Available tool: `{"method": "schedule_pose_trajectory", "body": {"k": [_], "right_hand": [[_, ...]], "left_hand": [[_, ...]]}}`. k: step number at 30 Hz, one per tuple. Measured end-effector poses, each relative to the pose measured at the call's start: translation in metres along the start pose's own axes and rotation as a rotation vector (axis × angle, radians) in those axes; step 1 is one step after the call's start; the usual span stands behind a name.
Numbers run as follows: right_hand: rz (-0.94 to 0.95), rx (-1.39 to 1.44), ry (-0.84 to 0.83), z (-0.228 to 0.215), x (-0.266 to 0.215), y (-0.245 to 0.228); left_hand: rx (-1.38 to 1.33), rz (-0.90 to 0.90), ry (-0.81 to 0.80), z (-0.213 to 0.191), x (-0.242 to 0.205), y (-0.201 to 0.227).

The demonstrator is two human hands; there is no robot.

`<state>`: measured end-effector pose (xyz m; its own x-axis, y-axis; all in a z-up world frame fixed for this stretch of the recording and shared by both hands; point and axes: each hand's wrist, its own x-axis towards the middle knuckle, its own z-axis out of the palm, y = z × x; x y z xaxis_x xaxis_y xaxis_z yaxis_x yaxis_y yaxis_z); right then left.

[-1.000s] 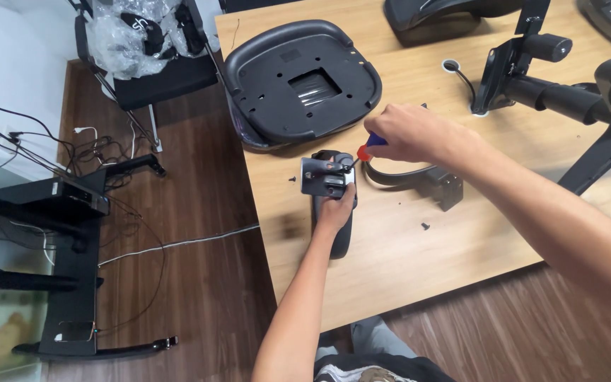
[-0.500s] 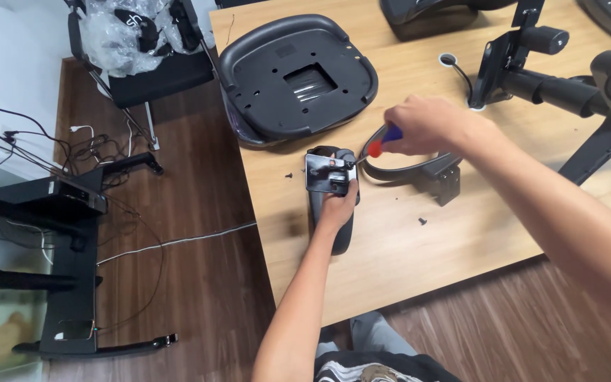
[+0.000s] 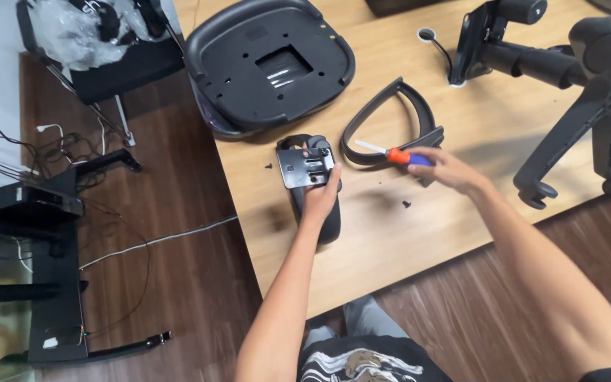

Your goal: The person uses a screwdriver to fasten a metal mounting plate to an armrest assembly on the table, then flips the seat cushion over and begins driving screws to attach the seat plate to the underside of the seat. Loose screws and other chair parts lie on the table around the work area.

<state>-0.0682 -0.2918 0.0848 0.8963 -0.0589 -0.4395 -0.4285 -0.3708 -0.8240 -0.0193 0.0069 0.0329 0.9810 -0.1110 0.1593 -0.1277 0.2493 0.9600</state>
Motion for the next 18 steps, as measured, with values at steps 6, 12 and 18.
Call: {"method": "schedule_pose_trajectory", "body": {"k": [6,12,18], "right_hand": [[-0.004,-0.168,-0.006,0.028,0.009,0.081],[0.057,-0.546,0.216,0.045,0.017,0.097],[0.198,-0.738,0.293,0.064,0.010,0.100]], "left_hand": [[-0.045,0.036,0.018,-0.003,0.003,-0.011],[0.116,0.166,0.051,-0.011,0.003,-0.008],[0.006,-0.173,-0.001,-0.017,0.001,-0.020]]}}
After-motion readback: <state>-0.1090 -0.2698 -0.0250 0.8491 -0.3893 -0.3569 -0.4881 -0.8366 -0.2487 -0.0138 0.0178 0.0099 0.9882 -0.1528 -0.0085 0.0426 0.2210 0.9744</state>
